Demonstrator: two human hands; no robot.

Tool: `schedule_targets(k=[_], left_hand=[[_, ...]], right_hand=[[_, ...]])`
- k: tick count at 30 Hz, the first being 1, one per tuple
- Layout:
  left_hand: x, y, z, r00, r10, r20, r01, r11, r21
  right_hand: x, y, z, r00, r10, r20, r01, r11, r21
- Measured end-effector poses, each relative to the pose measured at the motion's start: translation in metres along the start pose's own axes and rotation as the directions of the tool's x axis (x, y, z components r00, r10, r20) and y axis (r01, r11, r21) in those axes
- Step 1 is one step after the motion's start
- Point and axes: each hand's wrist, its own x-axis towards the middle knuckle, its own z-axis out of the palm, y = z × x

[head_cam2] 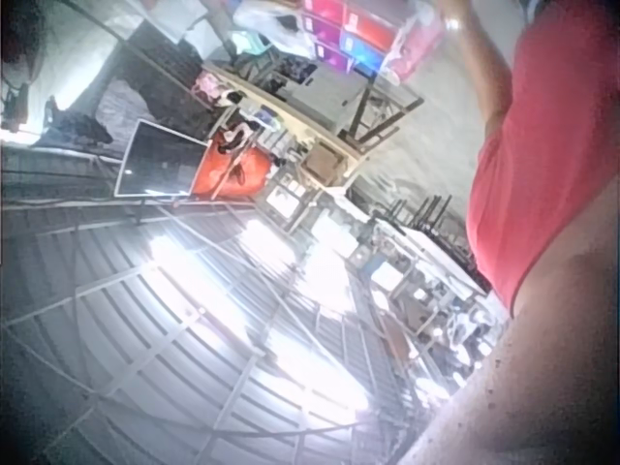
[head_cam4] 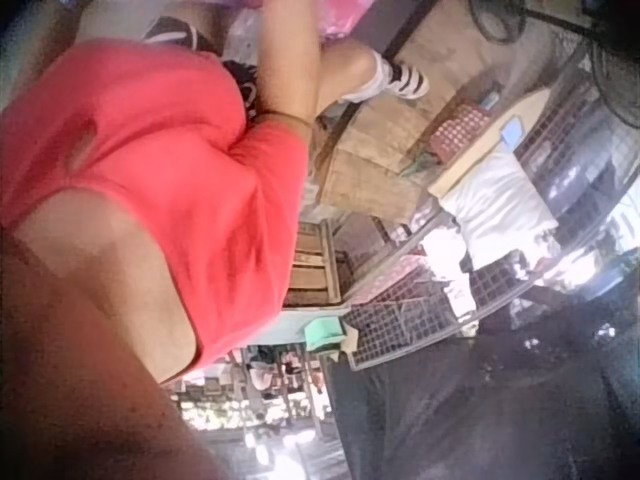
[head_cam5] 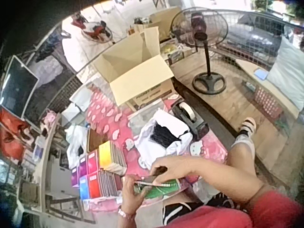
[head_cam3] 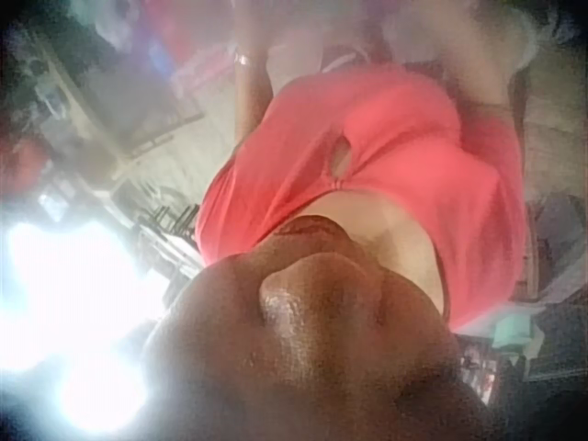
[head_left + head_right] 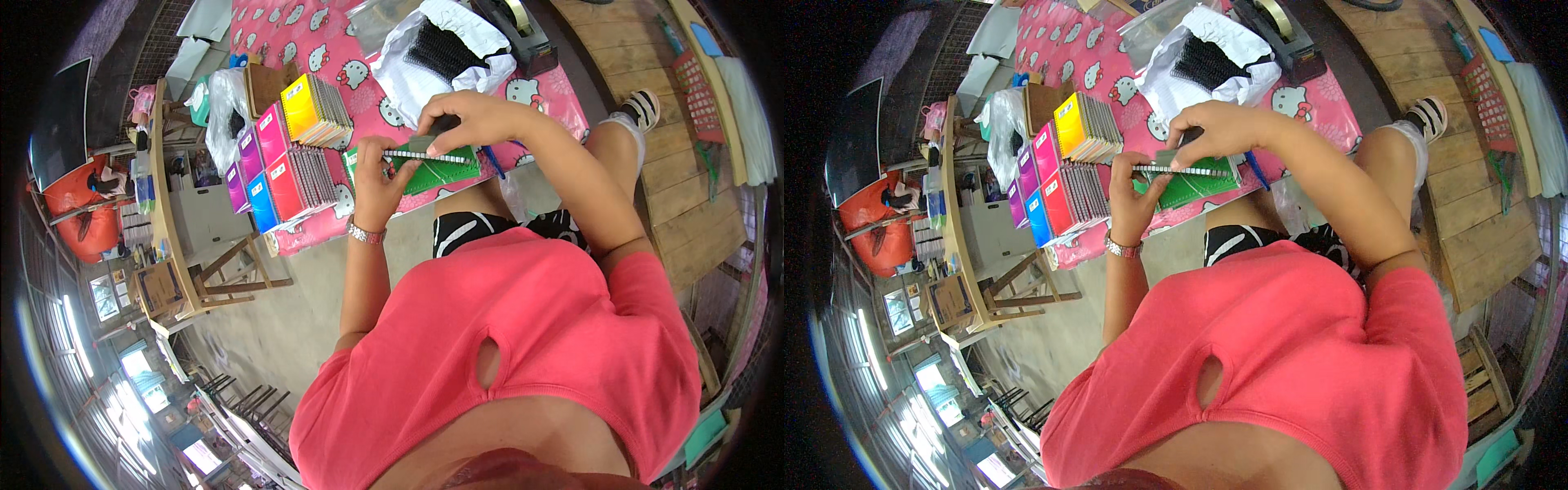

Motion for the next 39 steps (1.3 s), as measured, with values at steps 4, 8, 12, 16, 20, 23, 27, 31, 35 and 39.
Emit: schedule_targets(k=[4,8,12,16,20,23,27,31,35,39], left_hand=[[0.0,0.0,0.003,1.0,-0.016,-0.019,0.015,0.999,-0.042],[0.0,-0.004,0.005,0.999,-0.032,0.021,0.033,0.999,-0.02],[-0.003,-0.008,0.009,0.999,0.008,-0.047,-0.011,0.997,-0.072],[-0.013,-0.013,0.013,0.964,-0.25,-0.095,0.196,0.902,-0.384],[-0.019,-0.01,0.015,0.917,-0.381,-0.116,0.246,0.772,-0.586],[-0.022,-0.002,0.01,0.879,-0.47,-0.083,0.372,0.784,-0.498],[-0.025,-0.01,0.016,0.846,-0.51,-0.154,0.382,0.782,-0.493],[-0.022,-0.005,0.026,0.861,-0.46,-0.218,0.269,0.775,-0.572],[-0.026,-0.007,0.021,0.884,-0.442,-0.152,0.309,0.797,-0.519],[-0.029,-0.01,0.025,0.874,-0.462,-0.153,0.322,0.784,-0.53]], right_hand=[[0.0,0.011,0.003,0.987,-0.142,0.077,0.041,0.679,0.733],[-0.009,0.017,0.002,0.999,0.032,0.008,-0.033,0.977,0.211],[-0.046,0.049,-0.011,0.913,0.227,-0.339,-0.062,0.898,0.435],[-0.095,0.098,-0.008,0.753,0.098,-0.65,-0.374,0.877,-0.301],[-0.101,0.112,0.026,0.63,-0.154,-0.761,-0.629,0.474,-0.617],[-0.084,0.096,0.051,0.689,-0.18,-0.702,-0.528,0.539,-0.657],[-0.071,0.083,0.088,0.818,0.11,-0.564,-0.498,0.627,-0.599],[-0.073,0.099,0.089,0.813,0.069,-0.579,-0.487,0.626,-0.609],[-0.079,0.064,0.074,0.663,-0.056,-0.746,-0.277,0.908,-0.314],[-0.07,0.009,0.077,0.743,-0.323,-0.586,0.032,0.892,-0.452]])
